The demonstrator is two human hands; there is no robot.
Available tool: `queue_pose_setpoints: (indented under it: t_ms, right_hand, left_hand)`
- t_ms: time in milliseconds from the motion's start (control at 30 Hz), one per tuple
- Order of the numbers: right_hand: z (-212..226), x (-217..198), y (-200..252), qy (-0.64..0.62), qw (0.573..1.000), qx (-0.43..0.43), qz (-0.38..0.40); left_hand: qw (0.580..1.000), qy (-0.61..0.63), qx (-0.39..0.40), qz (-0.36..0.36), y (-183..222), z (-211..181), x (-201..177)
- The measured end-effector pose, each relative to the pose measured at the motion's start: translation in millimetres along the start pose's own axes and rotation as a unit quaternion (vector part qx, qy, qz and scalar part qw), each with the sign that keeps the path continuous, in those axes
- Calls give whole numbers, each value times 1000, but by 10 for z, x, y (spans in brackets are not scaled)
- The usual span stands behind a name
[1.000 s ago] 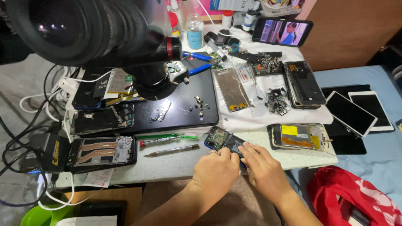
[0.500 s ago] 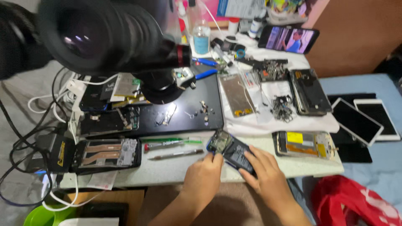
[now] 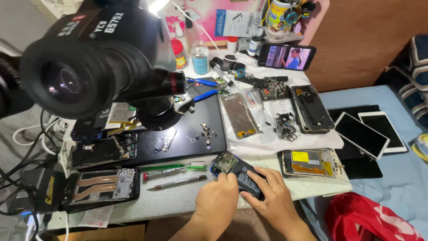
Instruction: The person disassembles a smartphone, removes the battery, and uses tweezers to adjust internal components and ribbon cables. The person then places a new screen assembly into the phone frame and secures it.
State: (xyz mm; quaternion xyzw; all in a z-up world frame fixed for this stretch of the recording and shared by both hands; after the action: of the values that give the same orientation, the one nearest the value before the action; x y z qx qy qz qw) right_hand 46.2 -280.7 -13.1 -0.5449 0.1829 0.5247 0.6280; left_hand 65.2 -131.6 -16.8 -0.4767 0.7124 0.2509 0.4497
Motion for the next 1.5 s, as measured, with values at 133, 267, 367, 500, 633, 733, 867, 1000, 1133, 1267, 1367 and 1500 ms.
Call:
queue_pose_setpoints:
  t_ms: [133, 267, 367, 500, 633, 733, 867, 1000, 1133, 1267, 1367, 1500]
  right_hand:
    - [32, -40, -18, -3, 1000, -15, -5]
    - [23, -49, -10, -9, 1000, -8, 8]
    - [13, -36, -14, -16, 1000, -3, 3]
    - [6, -43, -22, -11, 1000, 1, 6]
    - [27, -68, -23, -18, 1000, -2, 0]
    - [-20, -72, -39, -8, 1000, 11, 8]
    - [-58, -67, -22, -2, 1000, 5, 1]
    - [-96, -18, -16, 15, 998, 27, -50]
    - [-317, 109, 51, 19, 990, 127, -57]
    - [-623, 320, 173, -201, 940, 277, 8]
    - [-793, 341, 131, -338, 884, 323, 23]
    - [-835, 192, 72, -385, 865, 319, -46]
  left_hand:
    - [998, -15, -13, 64, -83, -85, -103]
    - [997, -16, -5, 69, -148, -181, -159]
    - [997, -10, 10, 72, -198, -220, -193]
    - [991, -41, 118, 51, -313, -404, -264]
    - [993, -6, 44, 110, -410, -328, -219]
    - [997, 11, 3, 81, -368, -187, -228]
    - [999, 50, 6, 16, 9, 18, -190]
    - [992, 87, 64, -58, 229, 50, -121]
    - [987, 94, 87, -92, 285, 78, -62]
    - [989, 112, 59, -77, 323, 127, -15]
    - [983, 155, 44, -87, 271, 157, -90]
    - [965, 229, 2, -125, 286, 212, -266]
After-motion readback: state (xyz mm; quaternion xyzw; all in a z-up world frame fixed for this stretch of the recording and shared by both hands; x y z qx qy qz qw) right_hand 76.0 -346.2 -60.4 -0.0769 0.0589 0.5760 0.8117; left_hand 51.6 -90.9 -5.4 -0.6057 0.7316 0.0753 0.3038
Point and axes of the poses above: each hand's wrist, its own y-axis away from the middle knuckle, its own x-axis out of the palm, z = x × y, the point moved 6 cm from there along -y, towards the middle knuckle, and after that the axes turned 14 degrees about y, right-handed, at the moved point
